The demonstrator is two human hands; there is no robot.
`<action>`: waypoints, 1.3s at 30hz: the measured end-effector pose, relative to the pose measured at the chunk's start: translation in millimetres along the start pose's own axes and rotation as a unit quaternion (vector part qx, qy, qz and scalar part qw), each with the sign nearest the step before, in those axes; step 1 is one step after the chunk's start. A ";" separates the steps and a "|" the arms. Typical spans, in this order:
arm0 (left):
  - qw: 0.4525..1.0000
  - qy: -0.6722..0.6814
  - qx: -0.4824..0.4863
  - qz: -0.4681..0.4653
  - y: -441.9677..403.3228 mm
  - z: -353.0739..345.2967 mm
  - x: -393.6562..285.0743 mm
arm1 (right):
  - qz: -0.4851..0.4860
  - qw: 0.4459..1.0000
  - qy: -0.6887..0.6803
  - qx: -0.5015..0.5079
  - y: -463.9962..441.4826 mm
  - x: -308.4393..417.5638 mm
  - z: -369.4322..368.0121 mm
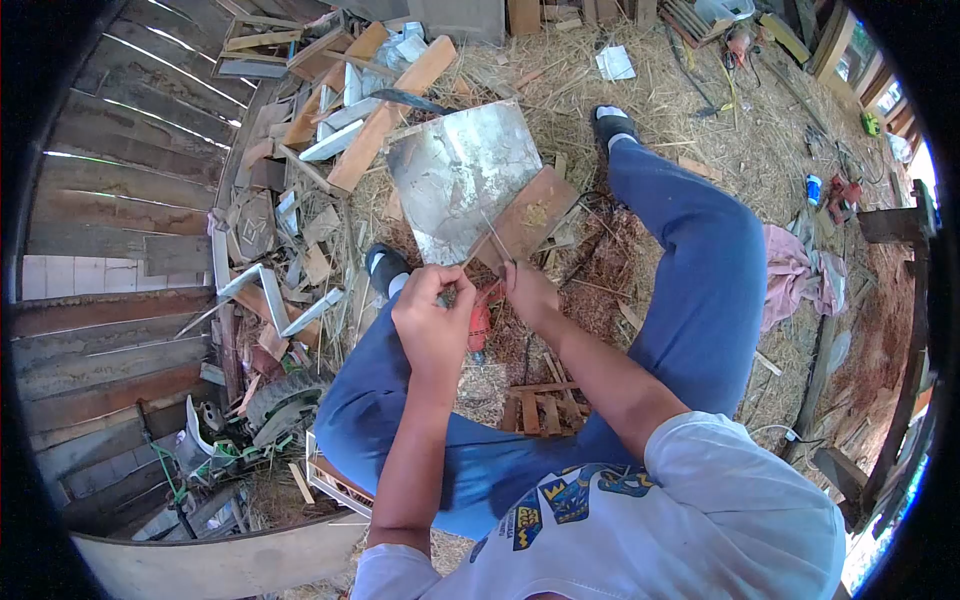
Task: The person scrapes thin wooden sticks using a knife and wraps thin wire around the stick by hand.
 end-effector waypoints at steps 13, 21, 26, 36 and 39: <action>0.999 0.000 -0.023 -0.032 -2.4 -4.3 6.6 | -0.012 0.998 0.050 0.020 1.6 13.8 13.2; 0.999 0.003 -0.024 -0.038 -1.9 -3.3 6.0 | -0.002 0.997 0.068 0.030 -5.5 7.4 15.0; 0.999 -0.002 -0.028 -0.035 -1.0 -2.3 7.3 | 0.001 1.000 0.006 0.007 -0.2 6.6 7.2; 0.999 0.030 -0.025 0.005 -5.3 -5.6 18.6 | 0.004 0.999 0.022 0.033 0.3 12.4 10.6; 0.999 0.024 -0.025 0.005 -6.3 -2.7 16.5 | -0.004 0.999 0.036 0.037 1.6 18.1 12.2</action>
Point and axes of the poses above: each hand's wrist, its own y-axis away from the middle knuckle, its own z-axis out of the back of the hand, x = y × z, the point moved 2 cm from there along -y, towards the middle knuckle, and after that the axes turned 15 degrees about -y, right-handed, at the moved point
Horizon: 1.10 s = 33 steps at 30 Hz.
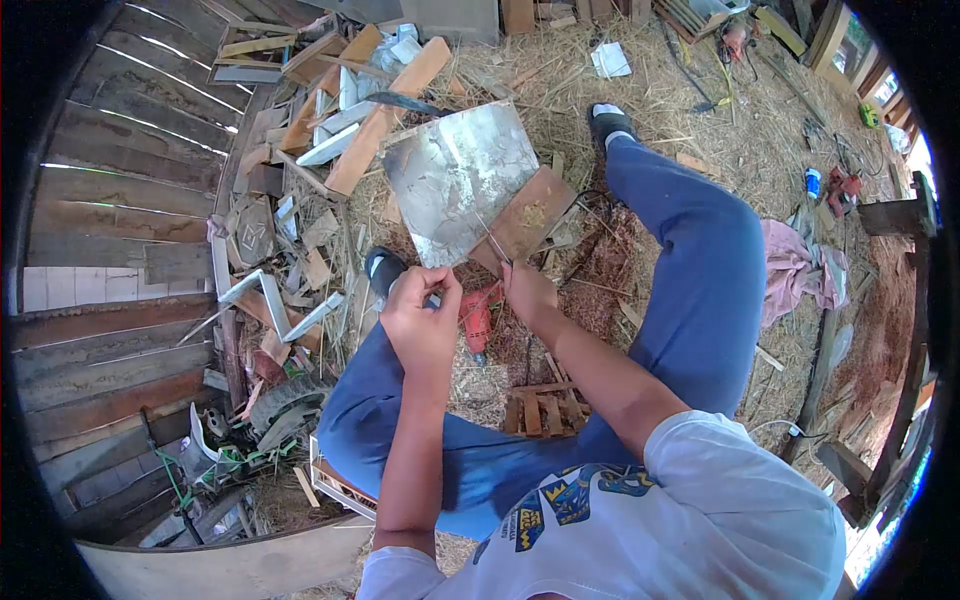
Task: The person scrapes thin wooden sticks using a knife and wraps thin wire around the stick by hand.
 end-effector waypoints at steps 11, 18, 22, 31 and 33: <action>1.000 -0.018 0.003 -0.022 -0.5 3.5 -7.1 | -0.023 0.999 0.037 -0.011 -6.7 -6.2 1.7; 0.997 -0.054 -0.019 -0.051 -4.5 13.2 -1.5 | -0.032 0.999 0.005 -0.014 -11.4 -13.4 -3.2; 0.993 -0.084 -0.028 -0.084 -1.9 11.0 2.9 | 0.001 0.999 -0.025 -0.022 -2.2 -10.9 -6.9; 0.995 -0.069 -0.017 -0.066 -3.1 1.0 4.0 | -0.021 0.999 -0.024 -0.019 -4.5 -8.9 -11.2; 0.996 -0.062 -0.015 -0.060 -2.8 -1.0 7.0 | -0.028 0.999 -0.019 -0.023 -4.6 -7.3 -9.4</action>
Point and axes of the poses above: each hand's wrist, its own y-axis away from the middle knuckle, its own z-axis out of the back of the hand, x = y × z, the point moved 2 cm from there along -y, towards the middle knuckle, and after that the axes turned 15 degrees about -y, right-handed, at the moved point
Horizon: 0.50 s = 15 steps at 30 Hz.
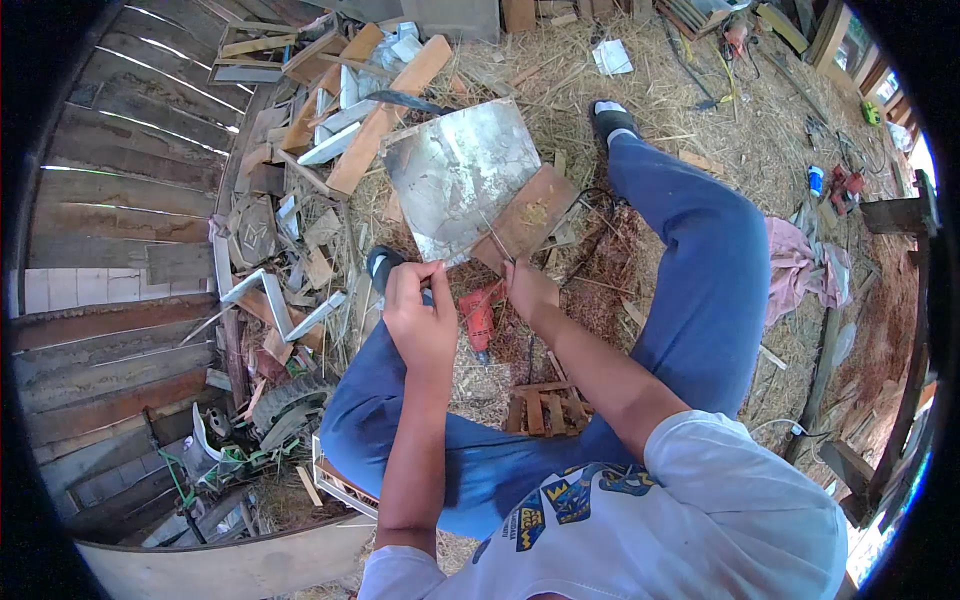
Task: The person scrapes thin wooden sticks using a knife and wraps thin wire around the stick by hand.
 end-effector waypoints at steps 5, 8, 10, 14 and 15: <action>1.000 0.019 -0.024 -0.005 -1.3 -2.6 -4.1 | 0.001 0.999 0.032 0.008 0.6 4.8 10.3; 1.000 0.003 -0.028 -0.005 -0.7 -1.9 -3.5 | 0.005 1.000 0.025 0.006 -2.6 1.2 7.7; 1.000 -0.002 -0.010 -0.013 2.2 -2.0 -2.2 | 0.005 1.000 0.025 0.010 -5.9 -1.4 6.4; 1.000 -0.007 -0.006 -0.021 6.2 -1.4 -4.1 | 0.011 1.000 0.017 0.008 -8.9 -6.8 4.4; 1.000 0.019 -0.014 -0.005 6.9 -1.9 -5.0 | 0.014 1.000 0.015 0.005 -8.9 -6.9 5.1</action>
Point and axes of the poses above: each hand's wrist, its own y-axis away from the middle knuckle, its own z-axis out of the back of the hand, x = y × z, the point moved 2 cm from there along -y, towards the middle knuckle, and after that the axes turned 15 degrees about -y, right-handed, at the moved point
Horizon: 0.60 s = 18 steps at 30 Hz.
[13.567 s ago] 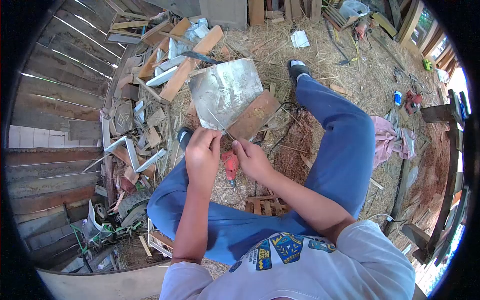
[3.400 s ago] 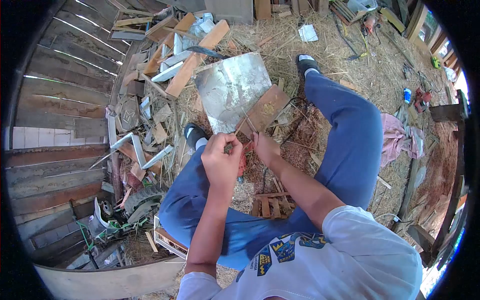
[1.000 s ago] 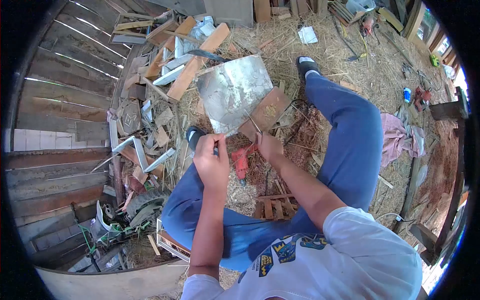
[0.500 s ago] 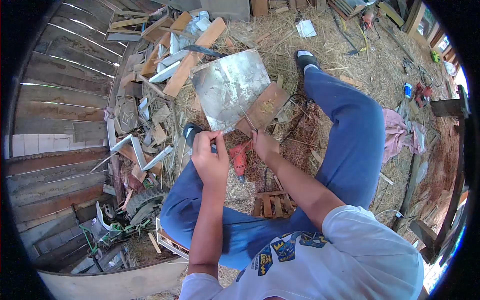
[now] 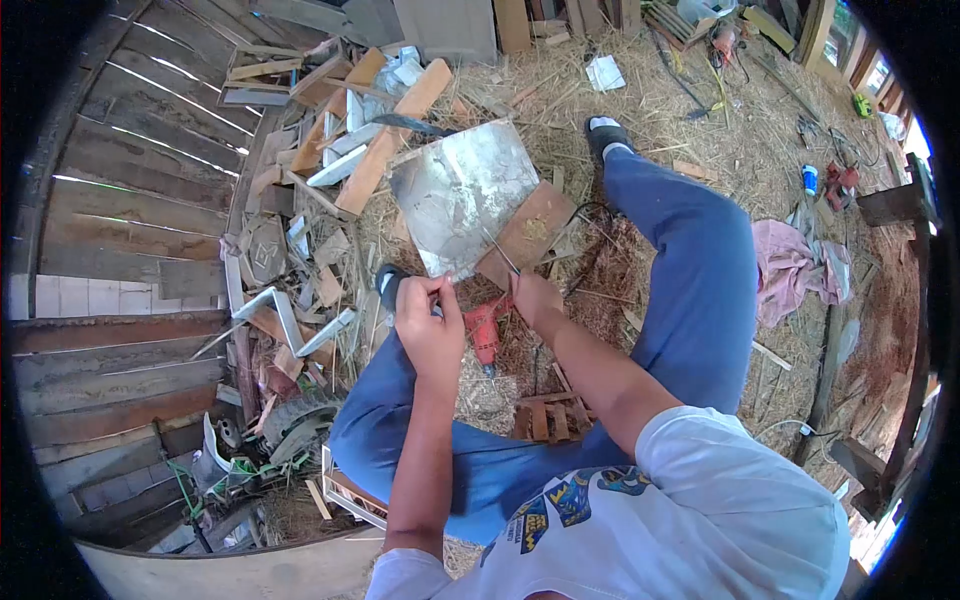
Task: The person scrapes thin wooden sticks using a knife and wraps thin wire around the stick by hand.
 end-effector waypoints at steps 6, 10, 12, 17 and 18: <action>1.000 0.006 -0.006 -0.004 -2.3 2.1 3.5 | 0.024 0.999 -0.033 0.013 0.4 -5.5 -0.1; 1.000 -0.015 -0.004 -0.012 -5.1 2.3 -0.9 | 0.025 0.999 -0.031 0.010 4.0 1.0 -2.2; 1.000 -0.013 -0.004 -0.008 -6.0 1.3 -1.2 | 0.028 0.999 -0.035 0.009 3.3 0.3 -3.4; 1.000 0.001 -0.004 -0.006 -6.4 -3.1 2.0 | 0.019 1.000 -0.014 0.011 2.4 -0.9 -2.7; 1.000 0.001 0.000 -0.005 -6.7 -2.7 0.9 | 0.017 1.000 -0.013 0.012 2.5 -1.4 -2.0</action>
Point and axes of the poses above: each hand's wrist, its own y-axis away from the middle knuckle, its own z-axis out of the back of the hand, x = y × z, the point moved 2 cm from there along -y, towards the middle knuckle, and after that the axes turned 15 degrees about -y, right-handed, at the moved point
